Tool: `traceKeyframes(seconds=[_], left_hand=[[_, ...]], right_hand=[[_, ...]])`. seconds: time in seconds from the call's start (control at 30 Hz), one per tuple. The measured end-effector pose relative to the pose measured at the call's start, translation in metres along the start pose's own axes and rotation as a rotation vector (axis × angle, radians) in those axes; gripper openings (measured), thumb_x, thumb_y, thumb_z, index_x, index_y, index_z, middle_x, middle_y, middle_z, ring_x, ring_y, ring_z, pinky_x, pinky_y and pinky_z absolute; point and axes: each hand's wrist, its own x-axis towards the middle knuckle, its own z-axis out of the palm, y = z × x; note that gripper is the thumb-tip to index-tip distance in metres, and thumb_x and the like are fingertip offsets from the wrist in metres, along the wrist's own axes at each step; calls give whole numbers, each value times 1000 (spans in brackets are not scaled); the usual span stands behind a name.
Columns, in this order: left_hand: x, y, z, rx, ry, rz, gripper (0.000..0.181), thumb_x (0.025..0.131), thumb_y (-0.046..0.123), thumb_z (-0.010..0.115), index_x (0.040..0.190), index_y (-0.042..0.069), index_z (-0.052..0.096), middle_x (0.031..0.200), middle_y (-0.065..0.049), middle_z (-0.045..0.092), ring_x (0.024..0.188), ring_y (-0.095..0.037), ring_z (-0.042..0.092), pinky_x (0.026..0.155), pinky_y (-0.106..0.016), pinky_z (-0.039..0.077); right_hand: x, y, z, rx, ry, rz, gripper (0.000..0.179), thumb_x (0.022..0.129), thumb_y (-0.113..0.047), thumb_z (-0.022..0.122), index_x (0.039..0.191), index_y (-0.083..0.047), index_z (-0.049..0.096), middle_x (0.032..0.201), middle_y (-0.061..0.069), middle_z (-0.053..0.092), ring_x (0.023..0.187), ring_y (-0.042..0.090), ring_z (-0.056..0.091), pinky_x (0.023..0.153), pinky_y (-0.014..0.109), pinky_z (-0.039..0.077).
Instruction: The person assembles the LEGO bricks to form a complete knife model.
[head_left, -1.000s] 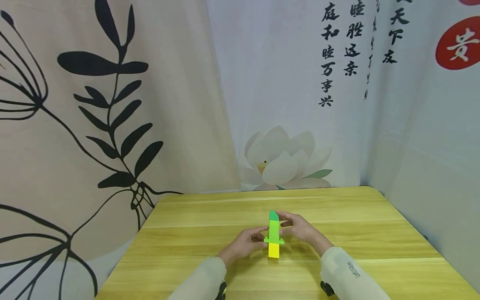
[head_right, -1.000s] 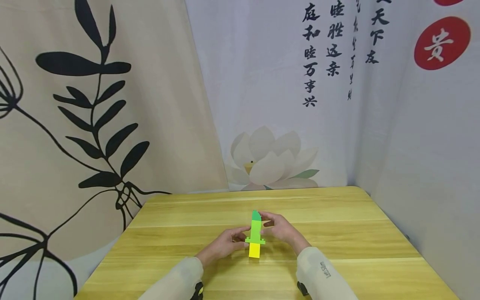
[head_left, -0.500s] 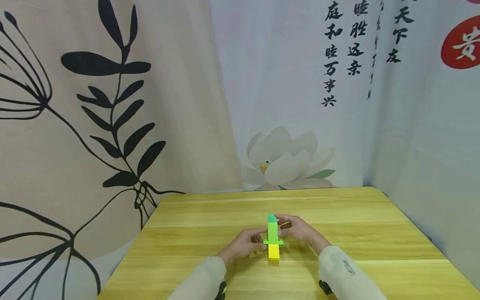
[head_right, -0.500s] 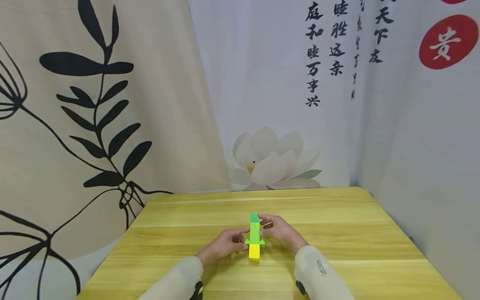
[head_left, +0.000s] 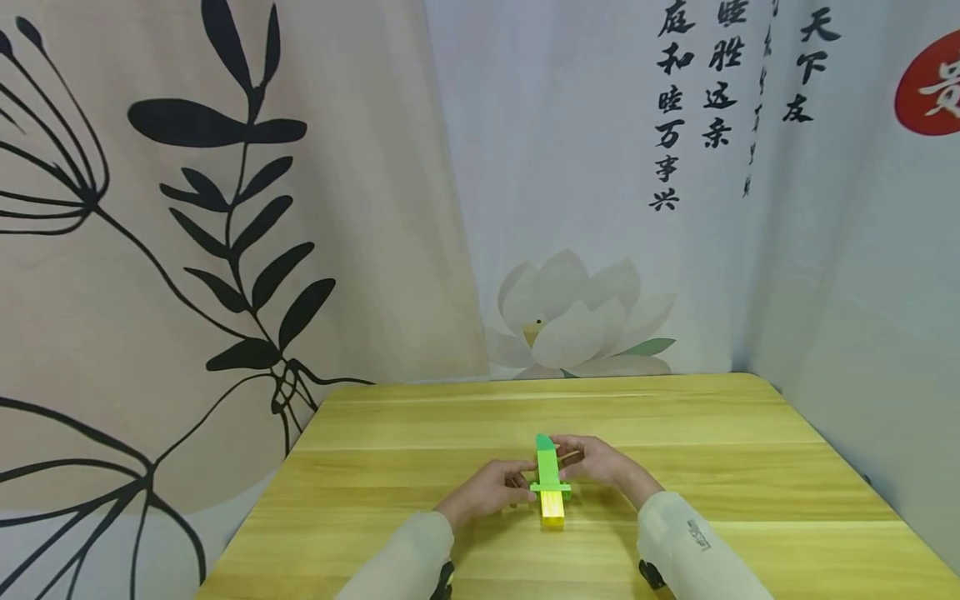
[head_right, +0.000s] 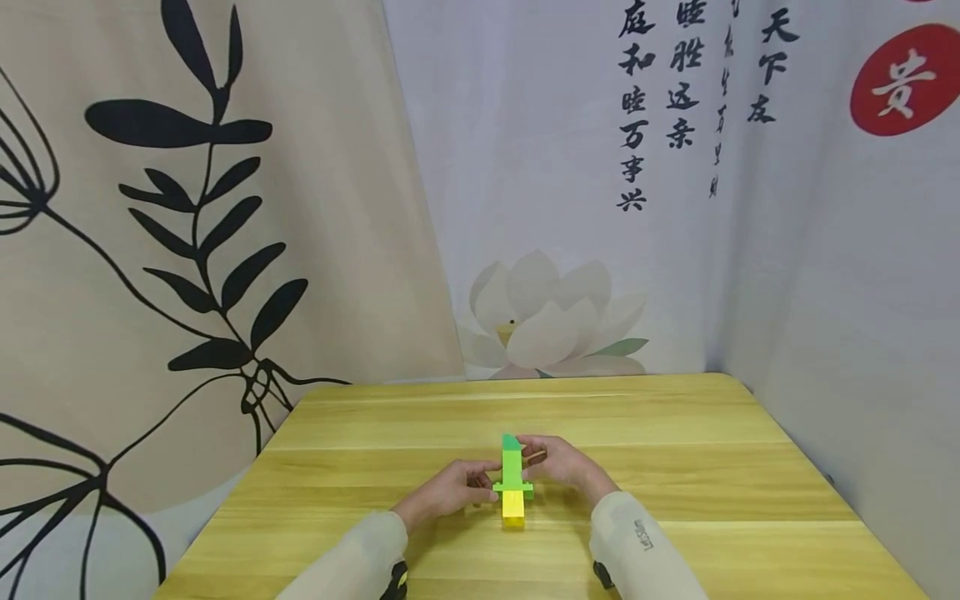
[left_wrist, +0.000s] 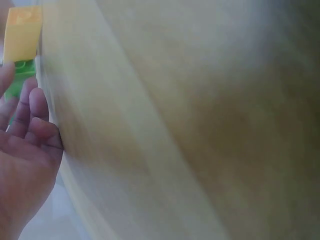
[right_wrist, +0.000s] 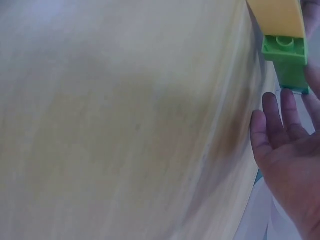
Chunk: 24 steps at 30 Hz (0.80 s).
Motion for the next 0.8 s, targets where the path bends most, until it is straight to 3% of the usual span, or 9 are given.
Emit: traceKeyframes(seconds=[0.5, 0.8], left_hand=[[-1, 4, 1, 21, -22, -47, 46, 91, 15, 73, 135, 10, 60, 92, 0, 63, 78, -15, 57, 58, -32, 47], [-1, 3, 0, 21, -35, -43, 46, 92, 15, 72, 136, 9, 59, 92, 0, 63, 81, -15, 57, 62, -31, 48]], right_hand=[[-1, 3, 7, -82, 0, 29, 62, 90, 0, 69, 144, 8, 42, 120, 15, 59, 113, 34, 57, 98, 49, 46], [-1, 4, 9, -74, 32, 55, 63, 88, 0, 72, 144, 7, 43, 119, 13, 60, 113, 33, 57, 98, 50, 46]])
